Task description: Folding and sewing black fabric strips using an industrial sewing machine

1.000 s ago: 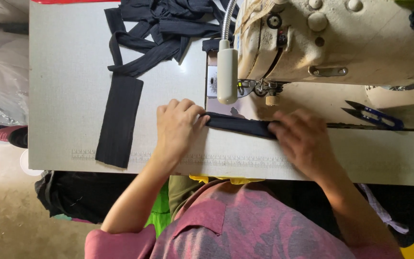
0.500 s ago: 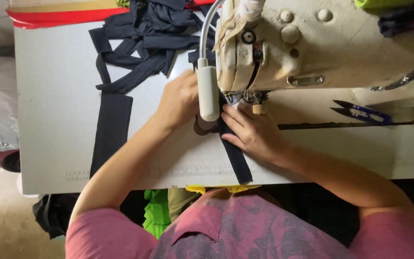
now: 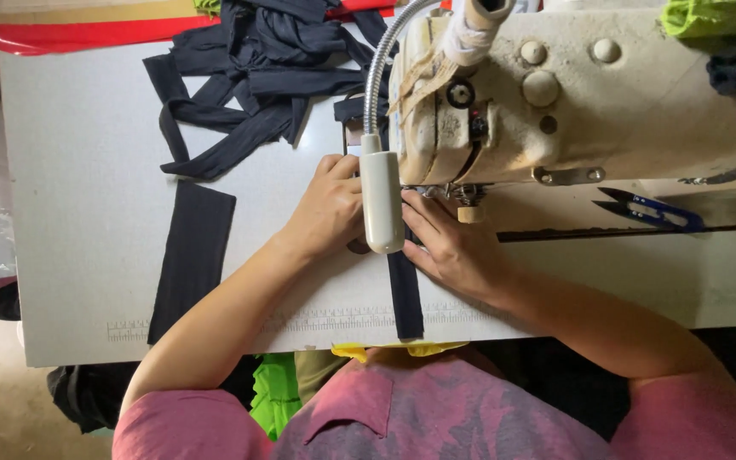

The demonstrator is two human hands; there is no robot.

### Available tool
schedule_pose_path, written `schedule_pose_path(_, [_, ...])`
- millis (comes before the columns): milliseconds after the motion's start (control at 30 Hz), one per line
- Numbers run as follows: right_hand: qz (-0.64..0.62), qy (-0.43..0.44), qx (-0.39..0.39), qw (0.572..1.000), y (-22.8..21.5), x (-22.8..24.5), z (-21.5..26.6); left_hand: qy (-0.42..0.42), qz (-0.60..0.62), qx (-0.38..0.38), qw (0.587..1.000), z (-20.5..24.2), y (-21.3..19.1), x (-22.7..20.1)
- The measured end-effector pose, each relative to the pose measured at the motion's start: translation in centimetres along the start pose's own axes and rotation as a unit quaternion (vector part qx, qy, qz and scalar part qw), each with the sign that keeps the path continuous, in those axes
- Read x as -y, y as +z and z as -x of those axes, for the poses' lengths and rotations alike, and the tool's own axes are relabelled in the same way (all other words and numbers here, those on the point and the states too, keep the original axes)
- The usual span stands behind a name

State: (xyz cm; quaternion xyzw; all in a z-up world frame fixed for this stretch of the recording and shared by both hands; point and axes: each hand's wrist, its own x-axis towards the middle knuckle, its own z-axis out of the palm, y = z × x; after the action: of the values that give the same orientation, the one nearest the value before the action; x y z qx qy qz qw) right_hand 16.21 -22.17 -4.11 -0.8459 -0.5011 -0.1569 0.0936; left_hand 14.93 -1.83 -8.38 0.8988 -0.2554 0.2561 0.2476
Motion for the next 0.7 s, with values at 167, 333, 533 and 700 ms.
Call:
schedule_pose_path(167, [0.002,0.009,0.008,1.0,-0.3,0.2,-0.3,-0.009,0.003,0.004,1.0,-0.3,-0.3,-0.1])
schedule_pose_path(333, [-0.037,0.007,0.013,0.999,-0.3,0.4,-0.2,-0.011,-0.026,0.008,1.0,0.0,0.0,-0.7])
schedule_pose_path(533, [0.031,-0.02,-0.04,0.999,-1.7,0.7,-0.7,-0.014,-0.089,-0.038,0.995,-1.9,-1.7,-3.5])
schedule_pose_path(700, [0.028,-0.025,-0.058,0.998,-1.1,0.7,-0.4,-0.005,-0.108,-0.041,0.993,-2.0,-2.0,-3.7])
